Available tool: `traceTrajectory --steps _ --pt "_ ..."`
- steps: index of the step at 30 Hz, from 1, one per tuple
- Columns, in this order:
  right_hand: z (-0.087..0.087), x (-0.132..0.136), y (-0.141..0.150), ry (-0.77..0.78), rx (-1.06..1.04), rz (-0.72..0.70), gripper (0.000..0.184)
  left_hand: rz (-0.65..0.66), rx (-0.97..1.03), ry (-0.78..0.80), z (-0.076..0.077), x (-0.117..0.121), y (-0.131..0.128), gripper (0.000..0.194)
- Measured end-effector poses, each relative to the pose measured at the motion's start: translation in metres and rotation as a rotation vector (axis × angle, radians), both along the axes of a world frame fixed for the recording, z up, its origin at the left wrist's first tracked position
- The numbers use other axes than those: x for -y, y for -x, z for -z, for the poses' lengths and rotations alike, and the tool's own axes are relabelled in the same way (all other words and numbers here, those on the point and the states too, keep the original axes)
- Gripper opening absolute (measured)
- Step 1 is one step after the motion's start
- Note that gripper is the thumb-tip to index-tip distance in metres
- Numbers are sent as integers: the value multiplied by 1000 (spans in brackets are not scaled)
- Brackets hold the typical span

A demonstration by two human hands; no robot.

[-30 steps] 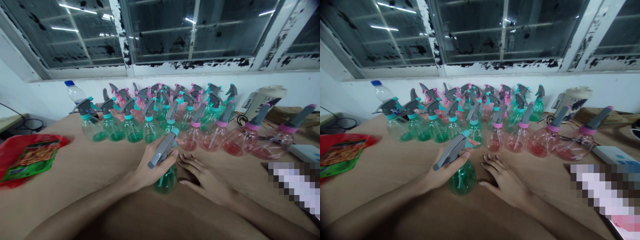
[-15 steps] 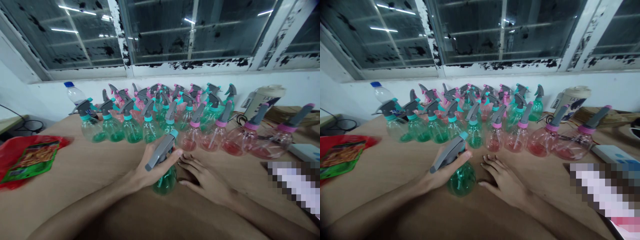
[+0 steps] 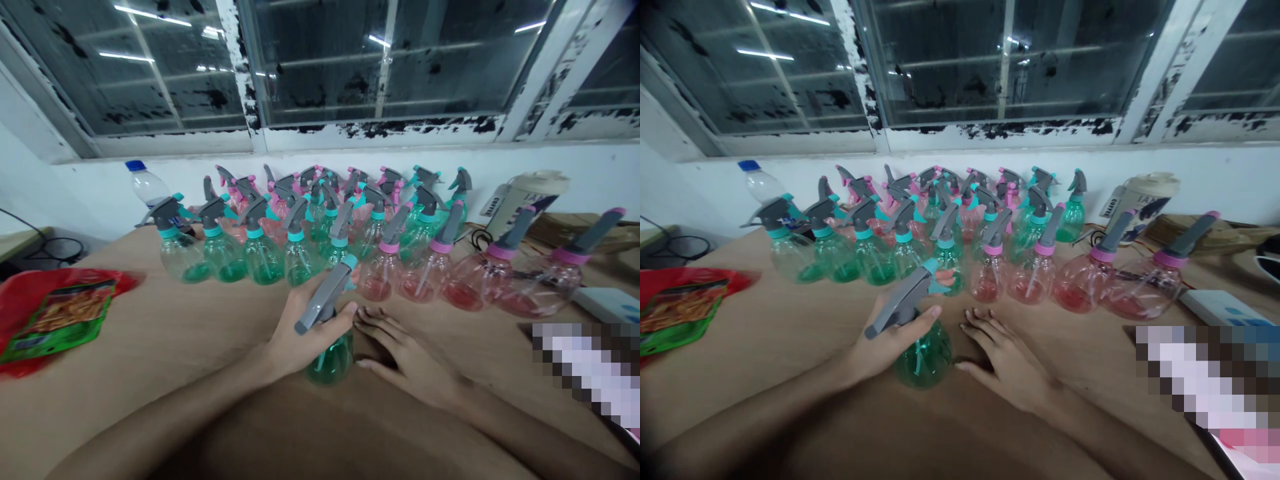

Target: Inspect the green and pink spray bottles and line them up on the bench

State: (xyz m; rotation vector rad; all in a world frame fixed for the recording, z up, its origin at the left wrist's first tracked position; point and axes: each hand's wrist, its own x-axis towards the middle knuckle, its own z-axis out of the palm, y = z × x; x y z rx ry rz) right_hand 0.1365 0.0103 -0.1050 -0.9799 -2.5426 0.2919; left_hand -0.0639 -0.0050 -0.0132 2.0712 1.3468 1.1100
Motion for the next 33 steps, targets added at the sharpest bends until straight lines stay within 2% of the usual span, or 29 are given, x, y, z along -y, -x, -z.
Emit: traceTrajectory --steps 8,15,21,27,33 --pt "-1 1 0 5 14 11 56 45 52 86 -5 1 -1 31" --pt "-2 1 -1 -1 18 29 56 49 9 80 -9 1 -3 20" --pt "-1 1 -1 0 10 7 55 30 -16 70 -14 2 -4 20" --pt "-1 1 0 -17 -8 16 56 39 -11 53 -11 2 -1 23" --pt "-2 3 1 -29 -18 74 66 51 20 48 -7 2 0 29"
